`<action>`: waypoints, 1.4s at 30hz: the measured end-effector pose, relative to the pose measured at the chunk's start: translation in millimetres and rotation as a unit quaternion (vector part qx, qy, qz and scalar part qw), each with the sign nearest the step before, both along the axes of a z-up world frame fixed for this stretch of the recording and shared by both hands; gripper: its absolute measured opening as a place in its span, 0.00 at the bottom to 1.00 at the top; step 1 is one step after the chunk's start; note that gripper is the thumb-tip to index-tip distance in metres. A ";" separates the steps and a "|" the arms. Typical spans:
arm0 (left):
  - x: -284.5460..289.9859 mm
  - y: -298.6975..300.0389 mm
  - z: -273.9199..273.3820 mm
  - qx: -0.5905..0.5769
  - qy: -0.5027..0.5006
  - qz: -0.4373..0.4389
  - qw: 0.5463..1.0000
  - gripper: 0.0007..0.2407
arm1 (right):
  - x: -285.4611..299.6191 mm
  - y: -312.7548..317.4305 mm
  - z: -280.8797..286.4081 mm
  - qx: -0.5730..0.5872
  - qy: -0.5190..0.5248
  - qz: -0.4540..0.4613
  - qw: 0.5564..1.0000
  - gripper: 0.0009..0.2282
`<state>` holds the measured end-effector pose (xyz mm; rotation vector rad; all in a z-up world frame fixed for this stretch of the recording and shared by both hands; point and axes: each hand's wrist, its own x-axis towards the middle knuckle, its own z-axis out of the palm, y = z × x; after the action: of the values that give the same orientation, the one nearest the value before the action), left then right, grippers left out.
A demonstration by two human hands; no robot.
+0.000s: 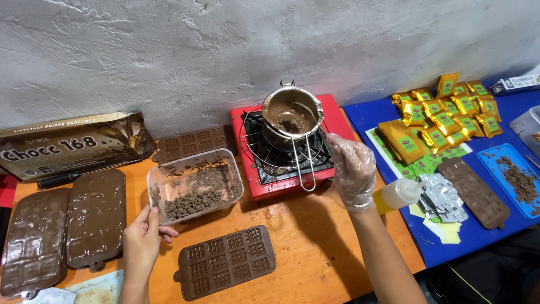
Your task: The person is preparing chocolate by stirring chocolate pieces and then filling various chocolate molds with melted chocolate from a pot.
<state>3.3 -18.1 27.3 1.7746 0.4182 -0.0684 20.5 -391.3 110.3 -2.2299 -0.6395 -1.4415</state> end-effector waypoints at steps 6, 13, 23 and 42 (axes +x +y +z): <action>0.6 1.7 -1.0 0.012 0.009 -0.012 1.000 0.20 | -3.8 0.8 -0.3 -0.023 -0.001 -0.030 0.999 0.06; -3.1 7.1 2.8 -0.029 -0.005 -0.042 0.999 0.18 | -24.4 25.9 13.0 0.233 0.134 0.058 0.962 0.09; -13.6 7.8 12.6 0.040 -0.124 -0.032 0.991 0.17 | -35.8 113.9 -33.4 0.180 0.159 0.191 0.952 0.04; -14.4 10.4 9.2 0.071 -0.178 -0.022 0.981 0.15 | -15.8 112.1 -96.6 -0.142 0.168 0.114 0.969 0.09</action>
<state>-11.1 -7.8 36.5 1.8890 0.1259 0.2516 4.6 -279.2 13.7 -2.4393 -0.9963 -0.8770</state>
